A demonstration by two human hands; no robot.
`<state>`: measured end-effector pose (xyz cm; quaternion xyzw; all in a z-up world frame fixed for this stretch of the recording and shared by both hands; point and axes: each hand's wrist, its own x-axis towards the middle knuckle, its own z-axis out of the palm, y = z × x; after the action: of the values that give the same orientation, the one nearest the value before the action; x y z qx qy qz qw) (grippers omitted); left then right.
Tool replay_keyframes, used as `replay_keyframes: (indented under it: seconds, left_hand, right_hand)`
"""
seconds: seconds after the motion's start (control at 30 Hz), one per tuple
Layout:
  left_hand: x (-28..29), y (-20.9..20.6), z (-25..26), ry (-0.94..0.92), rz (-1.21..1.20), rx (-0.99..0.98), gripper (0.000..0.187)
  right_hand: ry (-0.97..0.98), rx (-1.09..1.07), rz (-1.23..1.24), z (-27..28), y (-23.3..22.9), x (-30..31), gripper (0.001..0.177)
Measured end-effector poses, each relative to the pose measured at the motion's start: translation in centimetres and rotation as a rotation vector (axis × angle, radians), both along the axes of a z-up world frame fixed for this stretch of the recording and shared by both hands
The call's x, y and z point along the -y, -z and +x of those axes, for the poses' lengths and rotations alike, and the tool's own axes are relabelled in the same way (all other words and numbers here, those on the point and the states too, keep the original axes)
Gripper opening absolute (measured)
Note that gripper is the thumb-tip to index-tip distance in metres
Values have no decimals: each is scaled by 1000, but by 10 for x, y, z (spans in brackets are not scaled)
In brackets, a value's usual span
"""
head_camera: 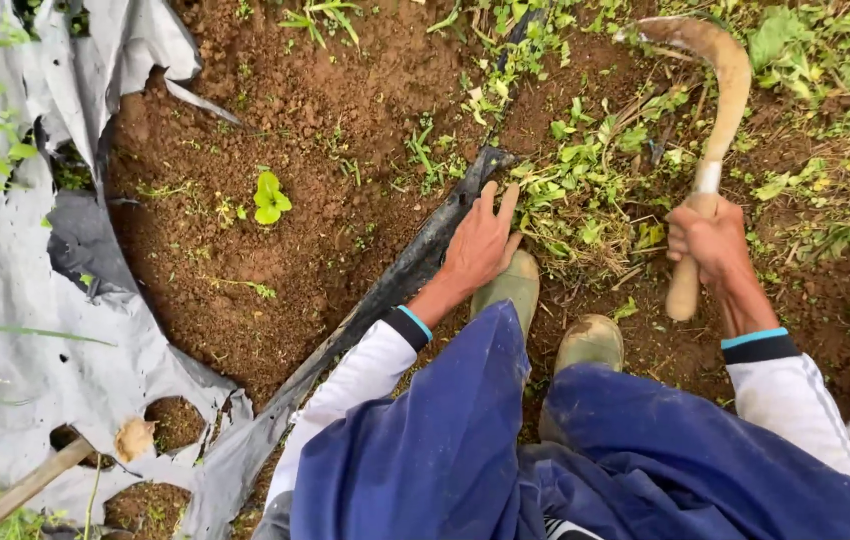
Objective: The person weeds a garden bed covered with plastic mulch using a sickle. They cut weeds at the base and pull them out by hand, gathering the removed plants into a pile. The person moves along the bed, repeating the process to clear the area around the crop plants.
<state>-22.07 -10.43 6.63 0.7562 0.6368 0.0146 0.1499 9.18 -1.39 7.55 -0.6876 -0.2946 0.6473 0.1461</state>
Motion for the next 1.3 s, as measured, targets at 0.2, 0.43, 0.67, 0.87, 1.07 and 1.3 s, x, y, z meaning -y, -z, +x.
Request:
replay_keyframes:
  seconds: [0.2,0.43,0.67,0.87,1.07,1.3]
  left_hand:
    - [-20,-4,48,-165,-216,447,71]
    - [-39,8,68,-74,-238,558,67]
    - [-29,0,70,170,-31,493,80]
    - [-65,-4,12,176,294,66,64]
    - [-87,64,2,386,177,14,31]
    - [-54,76,11,319,153,309,37]
  right_hand:
    - [-362,97,-183,26,-15,30,10]
    - [210,-64,-18,20,1,8,13]
    - [-225,26,-135,42,0,35,11]
    - [-26,4,-25,36,1,16,6]
    - [-73,-5,-39,20,-6,19,9]
    - [-167,56,5,0,-31,5,10]
